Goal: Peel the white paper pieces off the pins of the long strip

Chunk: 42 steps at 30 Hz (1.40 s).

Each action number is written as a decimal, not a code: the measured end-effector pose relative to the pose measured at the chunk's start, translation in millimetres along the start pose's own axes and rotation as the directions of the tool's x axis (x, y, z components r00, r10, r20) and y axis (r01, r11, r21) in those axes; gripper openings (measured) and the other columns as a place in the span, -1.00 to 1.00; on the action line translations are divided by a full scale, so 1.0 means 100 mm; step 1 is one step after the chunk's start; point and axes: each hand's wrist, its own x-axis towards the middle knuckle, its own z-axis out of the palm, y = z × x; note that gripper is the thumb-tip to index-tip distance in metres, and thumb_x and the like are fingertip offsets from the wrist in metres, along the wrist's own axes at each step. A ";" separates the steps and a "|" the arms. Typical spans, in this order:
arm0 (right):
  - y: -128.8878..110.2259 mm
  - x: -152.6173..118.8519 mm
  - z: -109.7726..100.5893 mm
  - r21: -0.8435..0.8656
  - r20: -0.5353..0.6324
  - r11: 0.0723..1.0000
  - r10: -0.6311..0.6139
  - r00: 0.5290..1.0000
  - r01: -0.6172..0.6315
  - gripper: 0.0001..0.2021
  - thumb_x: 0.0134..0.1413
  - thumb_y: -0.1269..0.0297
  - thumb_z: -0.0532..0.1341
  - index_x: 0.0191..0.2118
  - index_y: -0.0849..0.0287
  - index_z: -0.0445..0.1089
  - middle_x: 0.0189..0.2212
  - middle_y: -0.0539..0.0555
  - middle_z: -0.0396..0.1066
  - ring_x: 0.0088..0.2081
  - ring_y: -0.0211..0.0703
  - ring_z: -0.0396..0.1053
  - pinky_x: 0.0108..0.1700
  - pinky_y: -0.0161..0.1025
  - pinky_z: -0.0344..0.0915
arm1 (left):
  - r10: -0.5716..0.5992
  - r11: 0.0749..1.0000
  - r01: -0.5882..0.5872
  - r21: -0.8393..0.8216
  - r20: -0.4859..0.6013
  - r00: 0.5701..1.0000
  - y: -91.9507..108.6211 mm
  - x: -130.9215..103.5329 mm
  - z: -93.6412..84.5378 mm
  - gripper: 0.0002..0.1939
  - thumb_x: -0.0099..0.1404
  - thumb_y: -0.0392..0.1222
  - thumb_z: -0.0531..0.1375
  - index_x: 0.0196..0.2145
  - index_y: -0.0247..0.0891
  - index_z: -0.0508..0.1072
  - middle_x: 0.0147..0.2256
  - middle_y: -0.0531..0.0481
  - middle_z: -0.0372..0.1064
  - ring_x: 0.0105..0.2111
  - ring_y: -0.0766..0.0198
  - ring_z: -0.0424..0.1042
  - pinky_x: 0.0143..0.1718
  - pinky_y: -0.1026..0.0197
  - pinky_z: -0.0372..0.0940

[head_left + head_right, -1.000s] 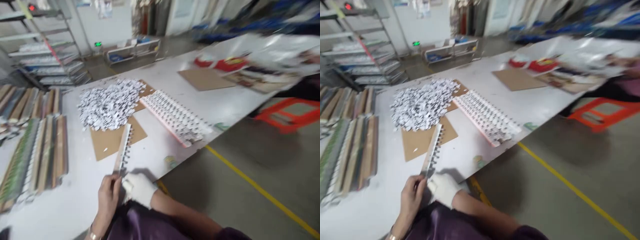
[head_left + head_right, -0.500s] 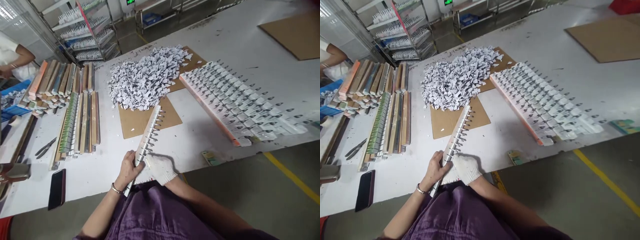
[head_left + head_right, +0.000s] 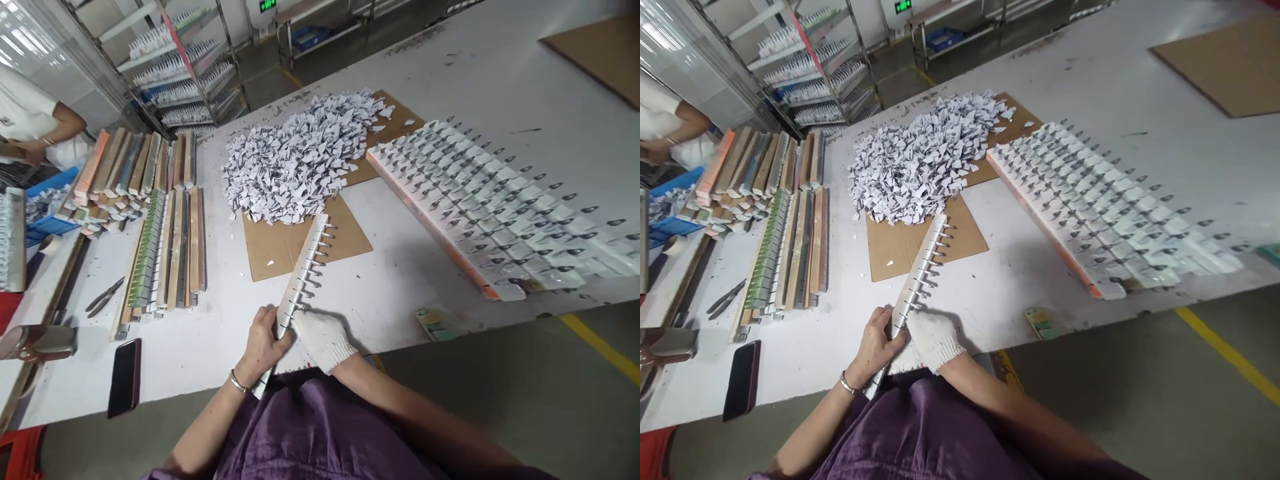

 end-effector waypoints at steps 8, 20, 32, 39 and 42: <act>0.31 0.09 0.00 0.396 -0.069 0.910 0.166 0.984 -0.125 -0.52 0.30 0.24 0.03 0.29 0.14 0.24 0.10 0.21 0.46 0.02 0.01 0.48 -0.01 -0.17 0.34 | 0.058 0.997 -0.060 -0.054 -0.024 0.998 0.09 0.56 0.00 -0.49 0.20 -0.20 0.30 0.11 -0.22 0.39 -0.13 -0.08 0.36 -0.17 0.14 0.39 -0.08 0.08 0.37; 0.38 0.07 0.05 0.505 -0.234 0.861 0.070 0.970 0.060 -0.63 0.23 0.31 0.07 0.12 0.01 0.39 0.01 0.03 0.53 -0.02 -0.16 0.48 0.01 -0.31 0.29 | 0.088 0.996 -0.092 -0.003 -0.285 0.954 0.16 2.54 -0.17 -0.85 0.30 -0.39 0.12 -0.38 -0.23 0.42 -0.25 -0.12 0.37 -0.16 0.14 0.37 -0.01 0.09 0.27; 0.31 -0.04 -0.32 0.435 -0.343 0.889 0.018 0.939 0.142 -0.50 0.25 0.26 0.13 0.30 0.01 0.24 0.23 0.14 0.35 0.13 -0.03 0.39 0.08 -0.15 0.37 | -0.285 0.595 0.238 -0.768 0.076 0.956 0.23 0.81 -0.32 -0.71 0.17 -0.10 0.30 -0.24 -0.21 0.29 -0.55 0.16 0.30 -0.58 0.36 0.34 -0.53 0.32 0.23; -0.01 -0.17 -0.23 0.427 -0.277 0.886 -0.065 0.959 0.183 -0.68 0.32 0.28 0.02 -0.01 0.13 0.48 -0.11 0.14 0.55 -0.09 -0.09 0.48 -0.04 -0.20 0.35 | -0.248 0.477 0.281 -0.833 0.179 0.952 0.34 0.03 -0.36 -0.65 0.13 0.02 0.41 -0.33 -0.27 0.42 -0.45 0.09 0.34 -0.49 0.40 0.28 -0.40 0.30 0.22; 0.02 -0.26 -0.23 0.596 -0.167 0.792 -0.039 0.985 0.133 -0.69 0.32 0.24 0.02 0.02 0.11 0.44 -0.26 0.04 0.55 -0.30 -0.20 0.48 -0.21 -0.29 0.33 | -0.136 0.776 0.111 -0.620 0.008 0.991 0.30 -0.10 -0.34 -0.67 0.28 0.07 0.29 -0.38 -0.27 0.42 -0.45 0.07 0.29 -0.44 0.35 0.22 -0.37 0.27 0.16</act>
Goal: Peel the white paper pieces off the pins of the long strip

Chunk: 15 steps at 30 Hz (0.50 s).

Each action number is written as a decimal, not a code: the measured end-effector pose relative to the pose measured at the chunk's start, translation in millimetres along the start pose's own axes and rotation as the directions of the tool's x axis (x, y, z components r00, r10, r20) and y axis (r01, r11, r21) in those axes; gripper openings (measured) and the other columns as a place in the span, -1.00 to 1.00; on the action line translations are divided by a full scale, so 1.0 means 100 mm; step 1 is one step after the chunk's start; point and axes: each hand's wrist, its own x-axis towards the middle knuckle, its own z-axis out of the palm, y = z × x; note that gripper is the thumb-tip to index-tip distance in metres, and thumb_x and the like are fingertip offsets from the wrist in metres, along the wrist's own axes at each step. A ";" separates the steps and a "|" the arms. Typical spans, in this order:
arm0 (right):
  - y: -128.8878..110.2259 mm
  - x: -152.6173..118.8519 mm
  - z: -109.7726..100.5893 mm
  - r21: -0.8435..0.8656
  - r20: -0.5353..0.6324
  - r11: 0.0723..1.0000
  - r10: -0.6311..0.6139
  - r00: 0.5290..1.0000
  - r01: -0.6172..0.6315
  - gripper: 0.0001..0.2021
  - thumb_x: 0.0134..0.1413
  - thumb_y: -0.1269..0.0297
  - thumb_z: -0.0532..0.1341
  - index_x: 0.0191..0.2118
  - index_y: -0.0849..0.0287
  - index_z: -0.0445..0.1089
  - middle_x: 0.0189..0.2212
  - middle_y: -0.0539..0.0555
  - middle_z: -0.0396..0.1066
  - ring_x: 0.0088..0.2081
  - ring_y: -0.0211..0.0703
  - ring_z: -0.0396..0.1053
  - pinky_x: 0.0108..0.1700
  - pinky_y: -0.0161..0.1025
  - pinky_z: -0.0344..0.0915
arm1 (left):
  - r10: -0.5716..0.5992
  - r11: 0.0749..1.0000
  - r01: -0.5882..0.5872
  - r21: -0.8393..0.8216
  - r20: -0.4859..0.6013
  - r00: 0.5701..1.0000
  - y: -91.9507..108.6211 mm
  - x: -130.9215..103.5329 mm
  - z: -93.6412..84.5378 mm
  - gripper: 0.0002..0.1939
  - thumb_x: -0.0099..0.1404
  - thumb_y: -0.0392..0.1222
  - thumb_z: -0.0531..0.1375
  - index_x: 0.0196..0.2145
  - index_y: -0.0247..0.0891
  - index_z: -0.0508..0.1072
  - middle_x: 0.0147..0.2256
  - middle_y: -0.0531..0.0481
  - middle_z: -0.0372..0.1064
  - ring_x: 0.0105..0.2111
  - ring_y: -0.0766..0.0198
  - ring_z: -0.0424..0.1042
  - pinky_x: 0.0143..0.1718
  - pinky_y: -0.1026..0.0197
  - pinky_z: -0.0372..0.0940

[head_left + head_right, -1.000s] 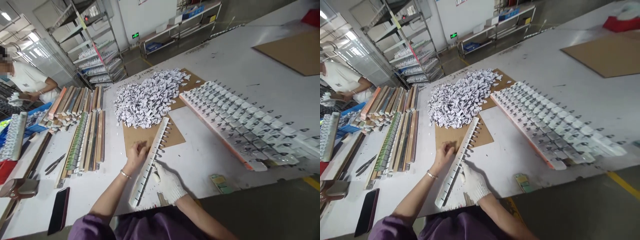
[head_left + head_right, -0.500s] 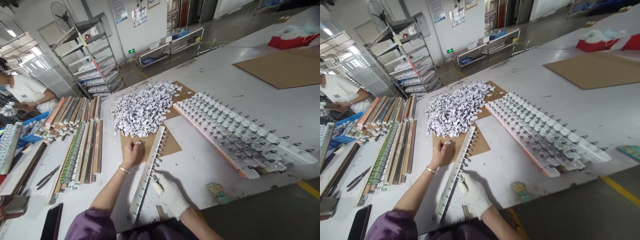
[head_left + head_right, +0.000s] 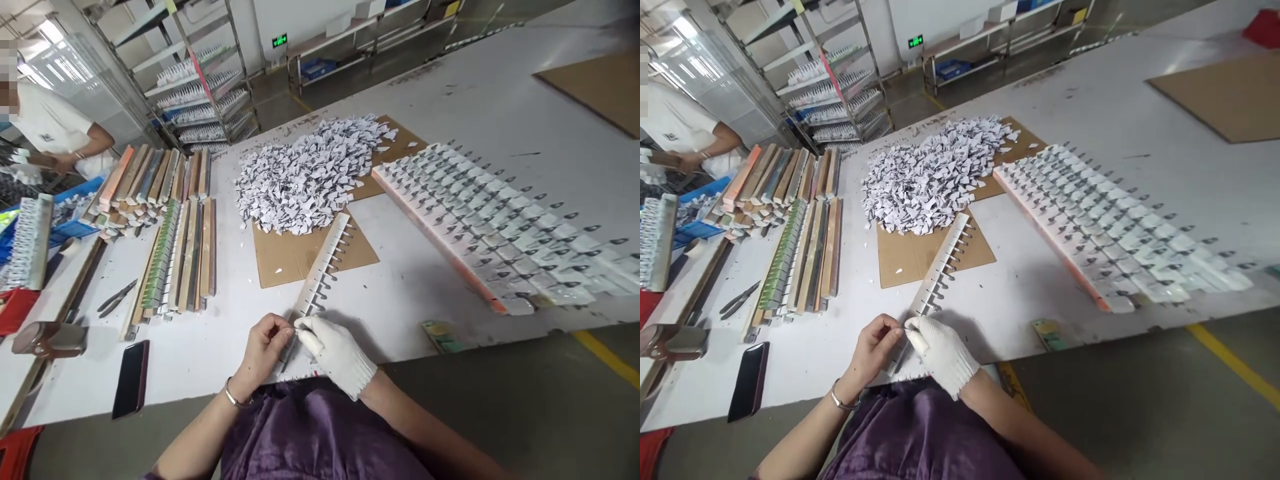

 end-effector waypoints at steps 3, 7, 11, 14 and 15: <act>-0.04 -0.09 -0.16 -0.028 0.145 1.000 0.000 0.989 0.004 -0.74 0.32 0.17 0.05 -0.16 0.10 0.47 -0.37 -0.01 0.52 -0.36 -0.24 0.42 -0.29 -0.32 0.23 | 0.052 0.985 -0.065 0.161 0.089 0.995 -0.02 -0.09 -0.02 -0.65 0.40 0.09 0.15 -0.37 -0.25 0.37 -0.44 0.05 0.26 -0.42 0.31 0.18 -0.36 0.25 0.13; -0.11 -0.19 -0.38 -0.052 0.309 0.997 -0.033 0.951 0.052 -0.74 0.29 0.20 0.09 -0.39 0.14 0.42 -0.50 -0.06 0.43 -0.45 -0.29 0.32 -0.38 -0.32 0.07 | -0.084 0.988 0.123 -0.089 0.356 0.931 -0.09 -0.15 0.02 -0.62 0.34 0.15 0.21 -0.37 -0.23 0.31 -0.50 0.12 0.17 -0.50 0.37 0.11 -0.45 0.28 0.06; -0.09 -0.27 -0.37 0.032 0.299 0.999 -0.025 0.954 0.017 -0.77 0.23 0.26 0.12 -0.45 0.15 0.37 -0.58 -0.10 0.37 -0.53 -0.33 0.24 -0.45 -0.32 0.00 | -0.198 0.860 0.352 -0.370 0.392 0.898 -0.18 -0.17 0.18 -0.49 0.16 0.30 0.30 -0.41 -0.17 0.23 -0.60 0.21 0.05 -0.64 0.43 -0.04 -0.57 0.30 -0.03; -0.03 -0.28 -0.25 -0.059 0.165 0.998 0.034 0.986 -0.025 -0.72 0.27 0.27 0.07 -0.47 0.15 0.33 -0.57 -0.06 0.38 -0.51 -0.31 0.26 -0.42 -0.30 0.00 | -0.133 0.986 0.141 -0.094 0.085 0.987 -0.18 -0.21 0.30 -0.60 0.31 0.21 0.20 -0.38 -0.19 0.33 -0.56 0.13 0.16 -0.58 0.35 0.12 -0.51 0.27 0.06; 0.00 -0.28 -0.21 -0.094 0.146 0.995 0.053 0.988 -0.039 -0.71 0.29 0.26 0.05 -0.46 0.15 0.33 -0.55 -0.05 0.39 -0.50 -0.30 0.28 -0.41 -0.29 0.00 | -0.066 0.996 0.064 0.065 0.020 0.998 -0.17 -0.22 0.32 -0.65 0.38 0.15 0.14 -0.35 -0.19 0.36 -0.53 0.09 0.22 -0.54 0.32 0.18 -0.47 0.25 0.11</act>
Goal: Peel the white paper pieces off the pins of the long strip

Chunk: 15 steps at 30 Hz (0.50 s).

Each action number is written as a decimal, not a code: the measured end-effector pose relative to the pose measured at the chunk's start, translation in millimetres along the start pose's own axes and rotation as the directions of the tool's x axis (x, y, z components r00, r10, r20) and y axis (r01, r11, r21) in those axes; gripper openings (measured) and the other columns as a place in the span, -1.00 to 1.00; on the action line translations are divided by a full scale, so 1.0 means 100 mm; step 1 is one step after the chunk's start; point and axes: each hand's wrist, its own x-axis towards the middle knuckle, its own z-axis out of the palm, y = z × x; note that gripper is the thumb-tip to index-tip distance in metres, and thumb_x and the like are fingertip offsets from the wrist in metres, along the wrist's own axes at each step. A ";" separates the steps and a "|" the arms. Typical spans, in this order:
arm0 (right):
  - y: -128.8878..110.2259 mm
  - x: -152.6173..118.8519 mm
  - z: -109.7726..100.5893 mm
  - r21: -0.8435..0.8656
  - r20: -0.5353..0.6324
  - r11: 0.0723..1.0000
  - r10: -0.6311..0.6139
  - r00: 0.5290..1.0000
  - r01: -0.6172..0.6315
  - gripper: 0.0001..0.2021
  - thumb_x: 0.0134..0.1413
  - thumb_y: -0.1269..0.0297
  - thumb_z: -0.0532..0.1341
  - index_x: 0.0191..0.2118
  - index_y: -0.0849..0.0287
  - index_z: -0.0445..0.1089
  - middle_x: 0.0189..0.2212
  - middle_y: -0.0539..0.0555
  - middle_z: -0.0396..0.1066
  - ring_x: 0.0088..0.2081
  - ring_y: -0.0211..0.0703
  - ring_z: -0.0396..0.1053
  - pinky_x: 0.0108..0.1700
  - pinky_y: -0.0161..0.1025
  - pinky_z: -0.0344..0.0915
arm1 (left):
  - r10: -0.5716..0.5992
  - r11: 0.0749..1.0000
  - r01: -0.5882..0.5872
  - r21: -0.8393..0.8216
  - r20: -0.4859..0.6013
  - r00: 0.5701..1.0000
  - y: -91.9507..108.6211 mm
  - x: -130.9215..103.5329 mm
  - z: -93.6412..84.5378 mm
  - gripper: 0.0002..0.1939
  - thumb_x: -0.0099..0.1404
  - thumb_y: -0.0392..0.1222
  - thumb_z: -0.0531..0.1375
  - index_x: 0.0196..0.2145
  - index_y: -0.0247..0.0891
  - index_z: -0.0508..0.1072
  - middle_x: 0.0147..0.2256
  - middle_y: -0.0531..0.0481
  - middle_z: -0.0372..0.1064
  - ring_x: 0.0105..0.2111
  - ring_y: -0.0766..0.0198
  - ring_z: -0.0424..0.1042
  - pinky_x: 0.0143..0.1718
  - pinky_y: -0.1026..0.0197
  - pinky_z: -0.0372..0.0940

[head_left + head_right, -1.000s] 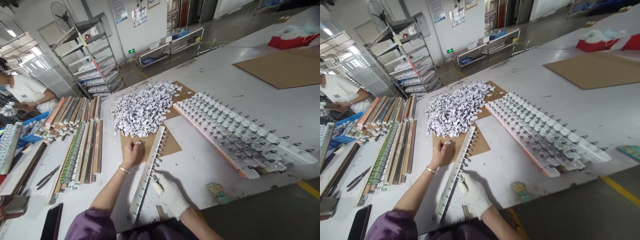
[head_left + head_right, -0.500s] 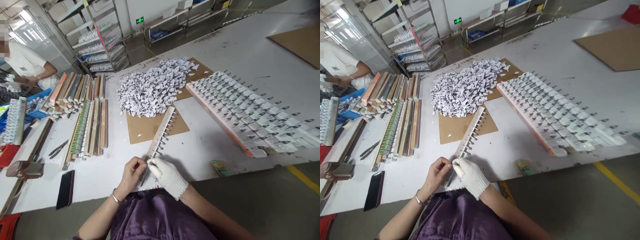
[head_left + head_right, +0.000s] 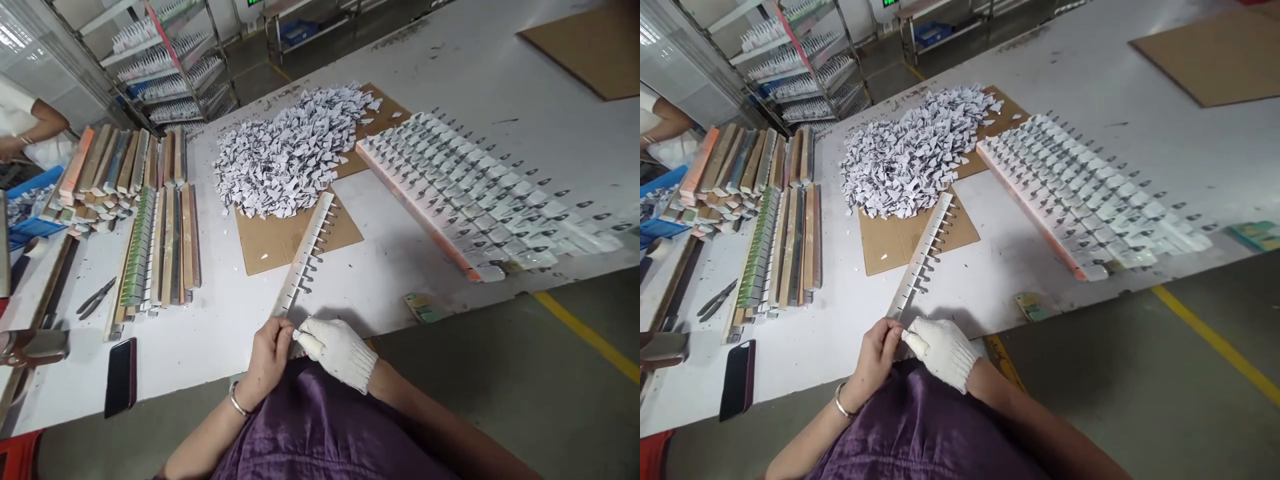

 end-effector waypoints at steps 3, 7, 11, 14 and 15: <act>0.08 0.07 0.04 -0.088 0.025 0.996 0.030 0.999 -0.027 -0.72 0.32 0.23 0.03 -0.38 0.15 0.37 -0.49 -0.01 0.46 -0.44 -0.26 0.36 -0.40 -0.27 0.01 | 0.141 0.939 -0.142 0.315 0.025 0.990 0.03 0.03 0.02 -0.73 0.47 -0.02 0.02 -0.28 -0.18 0.41 -0.48 0.05 0.31 -0.49 0.28 0.28 -0.41 0.23 0.19; 0.20 0.26 0.02 -0.290 0.000 0.953 0.088 0.996 -0.084 -0.68 0.38 0.16 -0.01 -0.23 0.16 0.44 -0.31 0.10 0.57 -0.29 -0.14 0.49 -0.33 -0.25 0.08 | 0.226 0.837 -0.192 0.512 -0.005 0.974 -0.04 0.29 -0.01 -0.77 0.50 -0.15 -0.03 -0.05 -0.18 0.39 -0.41 0.02 0.37 -0.47 0.25 0.34 -0.36 0.20 0.28; 0.23 0.49 0.10 -0.485 -0.115 0.844 0.200 0.973 -0.230 -0.68 0.37 0.22 -0.02 -0.12 0.19 0.46 -0.28 0.17 0.58 -0.28 -0.02 0.54 -0.37 -0.23 0.15 | 0.333 0.711 -0.224 0.666 -0.039 0.942 -0.19 0.65 -0.08 -0.77 0.46 -0.28 -0.04 -0.06 -0.22 0.38 -0.28 -0.10 0.35 -0.29 0.14 0.39 -0.19 0.10 0.35; 0.16 0.56 0.15 -0.506 -0.142 0.833 0.174 0.974 -0.223 -0.69 0.33 0.28 -0.01 -0.19 0.20 0.49 -0.34 0.20 0.58 -0.31 0.00 0.55 -0.41 -0.23 0.19 | 0.311 0.730 -0.260 0.632 0.032 0.950 -0.27 0.77 -0.15 -0.79 0.48 -0.28 -0.06 -0.18 -0.21 0.36 -0.32 -0.07 0.30 -0.31 0.16 0.36 -0.19 0.11 0.35; 0.13 0.57 0.15 -0.503 -0.141 0.839 0.159 0.977 -0.209 -0.69 0.32 0.29 0.00 -0.22 0.21 0.50 -0.35 0.21 0.58 -0.32 0.00 0.55 -0.42 -0.23 0.20 | 0.313 0.740 -0.272 0.615 0.042 0.949 -0.28 0.78 -0.17 -0.79 0.49 -0.27 -0.06 -0.21 -0.20 0.35 -0.31 -0.06 0.30 -0.31 0.17 0.35 -0.19 0.11 0.34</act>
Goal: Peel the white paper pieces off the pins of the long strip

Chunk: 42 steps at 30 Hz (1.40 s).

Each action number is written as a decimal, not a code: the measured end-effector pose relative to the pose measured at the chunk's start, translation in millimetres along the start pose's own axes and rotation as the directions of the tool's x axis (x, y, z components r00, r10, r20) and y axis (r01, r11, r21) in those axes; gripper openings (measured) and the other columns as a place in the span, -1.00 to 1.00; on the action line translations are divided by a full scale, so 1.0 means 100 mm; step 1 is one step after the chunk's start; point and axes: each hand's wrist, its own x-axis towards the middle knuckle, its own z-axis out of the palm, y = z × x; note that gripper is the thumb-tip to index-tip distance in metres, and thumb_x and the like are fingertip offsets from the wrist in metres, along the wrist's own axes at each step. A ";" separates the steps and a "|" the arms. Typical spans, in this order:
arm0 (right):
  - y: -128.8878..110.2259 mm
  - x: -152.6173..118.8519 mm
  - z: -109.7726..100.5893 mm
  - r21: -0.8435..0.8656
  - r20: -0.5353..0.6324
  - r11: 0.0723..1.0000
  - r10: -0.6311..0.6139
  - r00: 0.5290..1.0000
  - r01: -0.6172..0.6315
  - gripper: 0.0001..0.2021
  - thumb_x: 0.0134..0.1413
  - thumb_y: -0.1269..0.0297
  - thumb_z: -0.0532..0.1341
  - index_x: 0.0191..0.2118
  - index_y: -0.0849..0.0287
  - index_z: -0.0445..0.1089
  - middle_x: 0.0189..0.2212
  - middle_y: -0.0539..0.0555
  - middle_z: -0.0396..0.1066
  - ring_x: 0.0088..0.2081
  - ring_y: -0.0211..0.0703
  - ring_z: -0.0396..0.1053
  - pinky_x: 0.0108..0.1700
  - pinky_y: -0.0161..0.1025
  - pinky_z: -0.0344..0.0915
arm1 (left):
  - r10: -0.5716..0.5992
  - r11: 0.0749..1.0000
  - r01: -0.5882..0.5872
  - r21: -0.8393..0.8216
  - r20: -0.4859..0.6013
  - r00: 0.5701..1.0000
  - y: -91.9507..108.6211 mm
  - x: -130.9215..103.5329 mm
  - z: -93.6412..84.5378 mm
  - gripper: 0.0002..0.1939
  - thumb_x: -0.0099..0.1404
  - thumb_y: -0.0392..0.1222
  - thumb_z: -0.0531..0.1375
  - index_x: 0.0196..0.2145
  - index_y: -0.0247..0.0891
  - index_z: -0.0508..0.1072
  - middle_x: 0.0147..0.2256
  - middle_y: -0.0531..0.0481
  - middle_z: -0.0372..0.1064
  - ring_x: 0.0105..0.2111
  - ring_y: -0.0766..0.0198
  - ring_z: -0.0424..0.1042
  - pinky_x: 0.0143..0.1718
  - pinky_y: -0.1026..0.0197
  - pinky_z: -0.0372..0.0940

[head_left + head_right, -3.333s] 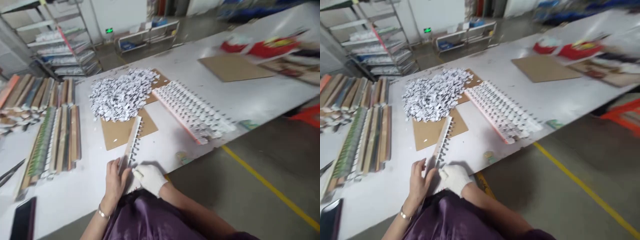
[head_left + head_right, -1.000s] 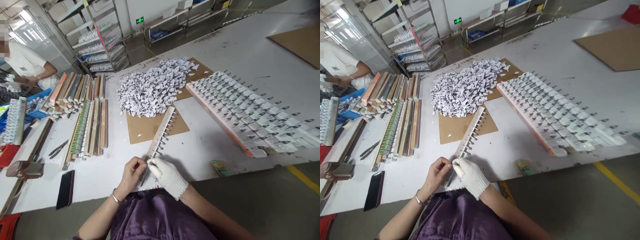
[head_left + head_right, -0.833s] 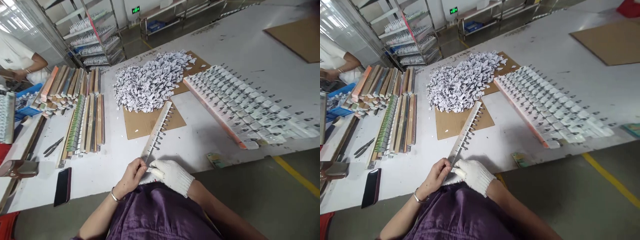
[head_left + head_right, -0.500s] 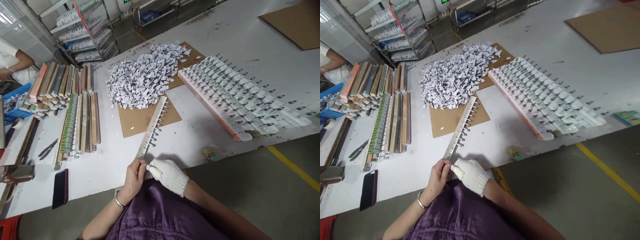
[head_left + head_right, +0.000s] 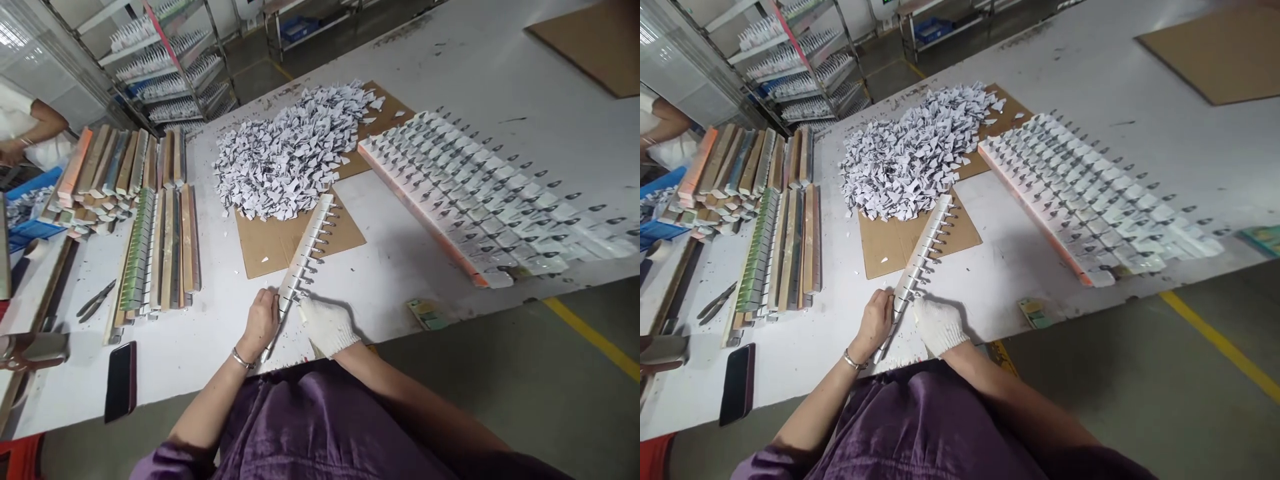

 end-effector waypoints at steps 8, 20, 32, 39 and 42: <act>-0.05 0.00 0.04 0.018 0.053 1.000 -0.027 0.998 0.026 -0.74 0.26 0.36 0.05 -0.26 0.21 0.50 -0.38 0.20 0.58 -0.34 0.00 0.56 -0.40 -0.26 0.28 | -0.004 0.999 0.003 -0.051 -0.003 1.000 -0.02 -0.02 -0.02 -0.78 0.50 -0.25 -0.06 -0.29 -0.18 0.31 -0.32 -0.05 0.29 -0.31 0.17 0.34 -0.20 0.11 0.31; -0.08 0.05 -0.08 0.083 0.037 0.975 -0.212 0.977 0.208 -0.73 0.20 0.13 0.15 -0.26 0.21 0.50 -0.36 0.24 0.57 -0.37 -0.01 0.54 -0.38 -0.26 0.32 | -0.003 0.998 0.004 -0.056 0.027 1.000 -0.04 0.00 -0.02 -0.79 0.49 -0.27 -0.05 -0.30 -0.20 0.30 -0.33 -0.06 0.29 -0.32 0.18 0.32 -0.22 0.13 0.30; -0.08 0.12 -0.02 0.078 0.060 0.994 -0.080 0.995 0.076 -0.72 0.29 0.35 0.02 -0.24 0.23 0.50 -0.34 0.24 0.58 -0.29 -0.01 0.56 -0.33 -0.27 0.34 | -0.013 0.999 0.013 -0.041 -0.011 1.000 0.01 -0.05 -0.05 -0.75 0.50 -0.23 -0.04 -0.31 -0.23 0.36 -0.34 -0.06 0.31 -0.32 0.19 0.35 -0.22 0.13 0.32; 0.15 0.05 0.33 0.378 -0.113 0.915 -0.107 0.988 0.143 -0.66 0.30 0.30 0.03 0.05 0.11 0.46 0.00 0.14 0.54 -0.02 -0.07 0.52 0.02 -0.25 0.36 | 0.048 0.996 -0.054 -0.065 -0.085 0.995 -0.10 0.58 -0.28 -0.80 0.47 -0.17 0.06 -0.15 -0.23 0.47 -0.27 -0.06 0.46 -0.28 0.22 0.45 -0.22 0.18 0.34; 0.21 0.04 0.41 0.476 -0.127 0.865 -0.110 0.986 0.158 -0.64 0.31 0.29 0.02 0.12 0.10 0.42 0.04 0.12 0.52 0.05 -0.07 0.48 0.10 -0.22 0.33 | 0.091 0.995 -0.082 0.056 -0.181 0.979 -0.08 1.28 -0.24 -0.85 0.41 -0.25 0.10 -0.14 -0.26 0.47 -0.25 -0.09 0.45 -0.29 0.20 0.44 -0.21 0.17 0.34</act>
